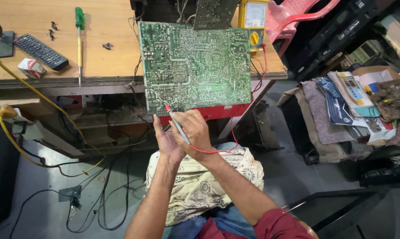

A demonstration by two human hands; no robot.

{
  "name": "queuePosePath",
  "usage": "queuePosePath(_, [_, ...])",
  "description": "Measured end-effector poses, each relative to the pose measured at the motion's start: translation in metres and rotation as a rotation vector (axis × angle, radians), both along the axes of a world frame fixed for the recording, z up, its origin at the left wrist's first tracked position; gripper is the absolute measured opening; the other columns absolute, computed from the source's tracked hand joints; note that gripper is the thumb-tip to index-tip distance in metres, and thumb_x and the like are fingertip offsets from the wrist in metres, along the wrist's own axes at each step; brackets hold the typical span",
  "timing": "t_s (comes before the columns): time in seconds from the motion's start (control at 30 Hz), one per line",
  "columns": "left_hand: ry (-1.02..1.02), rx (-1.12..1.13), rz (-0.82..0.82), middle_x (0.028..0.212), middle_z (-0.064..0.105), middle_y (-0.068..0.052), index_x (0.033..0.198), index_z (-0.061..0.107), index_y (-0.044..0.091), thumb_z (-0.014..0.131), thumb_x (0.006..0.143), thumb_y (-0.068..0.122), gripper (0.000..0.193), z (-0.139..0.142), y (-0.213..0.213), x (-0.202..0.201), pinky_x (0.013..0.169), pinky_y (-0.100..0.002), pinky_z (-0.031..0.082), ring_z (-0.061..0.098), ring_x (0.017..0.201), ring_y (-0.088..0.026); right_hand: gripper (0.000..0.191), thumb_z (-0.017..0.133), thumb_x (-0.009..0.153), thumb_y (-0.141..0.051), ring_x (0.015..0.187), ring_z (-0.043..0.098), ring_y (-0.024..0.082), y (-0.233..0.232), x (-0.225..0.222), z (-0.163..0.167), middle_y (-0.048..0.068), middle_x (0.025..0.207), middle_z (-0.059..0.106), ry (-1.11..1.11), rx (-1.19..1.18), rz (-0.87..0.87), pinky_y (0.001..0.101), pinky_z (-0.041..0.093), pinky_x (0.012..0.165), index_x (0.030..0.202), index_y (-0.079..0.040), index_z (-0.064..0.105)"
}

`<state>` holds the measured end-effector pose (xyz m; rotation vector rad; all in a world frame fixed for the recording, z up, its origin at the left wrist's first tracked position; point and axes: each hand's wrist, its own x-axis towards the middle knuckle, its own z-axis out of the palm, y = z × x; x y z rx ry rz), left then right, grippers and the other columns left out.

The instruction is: The person holds a large green circuit board propped against the workbench and touches a multimeter probe to various points on the board, moving the probe between different components while steadying the board with the other hand. They continue probing different areas of the board throughout the episode.

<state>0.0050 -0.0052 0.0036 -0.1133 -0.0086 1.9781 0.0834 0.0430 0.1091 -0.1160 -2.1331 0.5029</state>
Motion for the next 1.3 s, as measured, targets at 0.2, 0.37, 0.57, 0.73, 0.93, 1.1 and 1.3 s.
queuePosePath(0.2, [0.032, -0.049, 0.004, 0.130, 0.063, -0.013, 0.131, 0.058, 0.004, 0.061, 0.084, 0.080, 0.090, 0.001, 0.001, 0.001, 0.108, -0.043, 0.049, 0.061, 0.121, -0.027, 0.028, 0.079, 0.087, -0.004, 0.097, 0.067, 0.031, 0.000, 0.000, 0.000, 0.011, 0.107, 0.074, -0.008, -0.032, -0.012, 0.0397, 0.056, 0.087, 0.114, -0.003, 0.071])
queuePosePath(0.37, [0.068, -0.060, -0.011, 0.131, 0.064, -0.013, 0.134, 0.058, 0.002, 0.055, 0.084, 0.083, 0.096, 0.010, 0.000, 0.003, 0.108, -0.044, 0.048, 0.062, 0.121, -0.028, 0.027, 0.078, 0.087, -0.003, 0.094, 0.066, 0.032, -0.001, 0.002, 0.000, 0.013, 0.103, 0.073, -0.018, -0.070, 0.002, 0.0404, 0.055, 0.086, 0.113, -0.002, 0.070])
queuePosePath(0.57, [0.153, -0.036, -0.029, 0.134, 0.064, -0.020, 0.135, 0.054, -0.009, 0.052, 0.079, 0.086, 0.110, 0.020, 0.001, 0.004, 0.110, -0.042, 0.048, 0.063, 0.124, -0.030, 0.023, 0.076, 0.086, 0.001, 0.092, 0.067, 0.031, -0.002, 0.007, -0.004, 0.012, 0.098, 0.070, 0.019, -0.079, -0.004, 0.0419, 0.054, 0.089, 0.107, -0.003, 0.068])
queuePosePath(0.73, [0.138, 0.041, -0.035, 0.131, 0.062, -0.020, 0.135, 0.054, -0.009, 0.052, 0.083, 0.087, 0.109, 0.012, 0.002, 0.004, 0.106, -0.043, 0.051, 0.063, 0.120, -0.031, 0.024, 0.074, 0.084, 0.004, 0.090, 0.067, 0.033, 0.001, 0.008, -0.007, 0.013, 0.097, 0.068, 0.063, -0.090, 0.001, 0.0421, 0.055, 0.089, 0.105, -0.002, 0.066])
queuePosePath(0.93, [0.137, 0.004, 0.004, 0.129, 0.063, -0.018, 0.135, 0.057, -0.007, 0.053, 0.086, 0.086, 0.105, 0.005, 0.004, 0.005, 0.103, -0.042, 0.053, 0.064, 0.117, -0.030, 0.024, 0.074, 0.085, 0.005, 0.090, 0.067, 0.034, 0.004, 0.006, -0.005, 0.014, 0.099, 0.069, 0.067, -0.097, 0.017, 0.0423, 0.056, 0.093, 0.107, -0.001, 0.066])
queuePosePath(1.1, [0.151, -0.047, -0.010, 0.127, 0.067, -0.018, 0.132, 0.057, -0.007, 0.051, 0.079, 0.086, 0.107, 0.009, 0.003, 0.004, 0.103, -0.041, 0.054, 0.067, 0.114, -0.029, 0.022, 0.074, 0.085, 0.005, 0.084, 0.065, 0.033, 0.003, 0.005, -0.007, 0.013, 0.097, 0.069, 0.049, -0.132, 0.045, 0.0444, 0.056, 0.098, 0.105, -0.002, 0.065])
queuePosePath(1.3, [0.149, -0.072, 0.016, 0.125, 0.067, -0.017, 0.134, 0.059, -0.007, 0.053, 0.084, 0.086, 0.105, 0.008, 0.002, 0.004, 0.099, -0.039, 0.055, 0.067, 0.110, -0.027, 0.023, 0.073, 0.086, 0.003, 0.086, 0.067, 0.033, 0.003, 0.004, -0.008, 0.013, 0.097, 0.070, 0.058, -0.115, 0.024, 0.0473, 0.055, 0.105, 0.106, -0.003, 0.065])
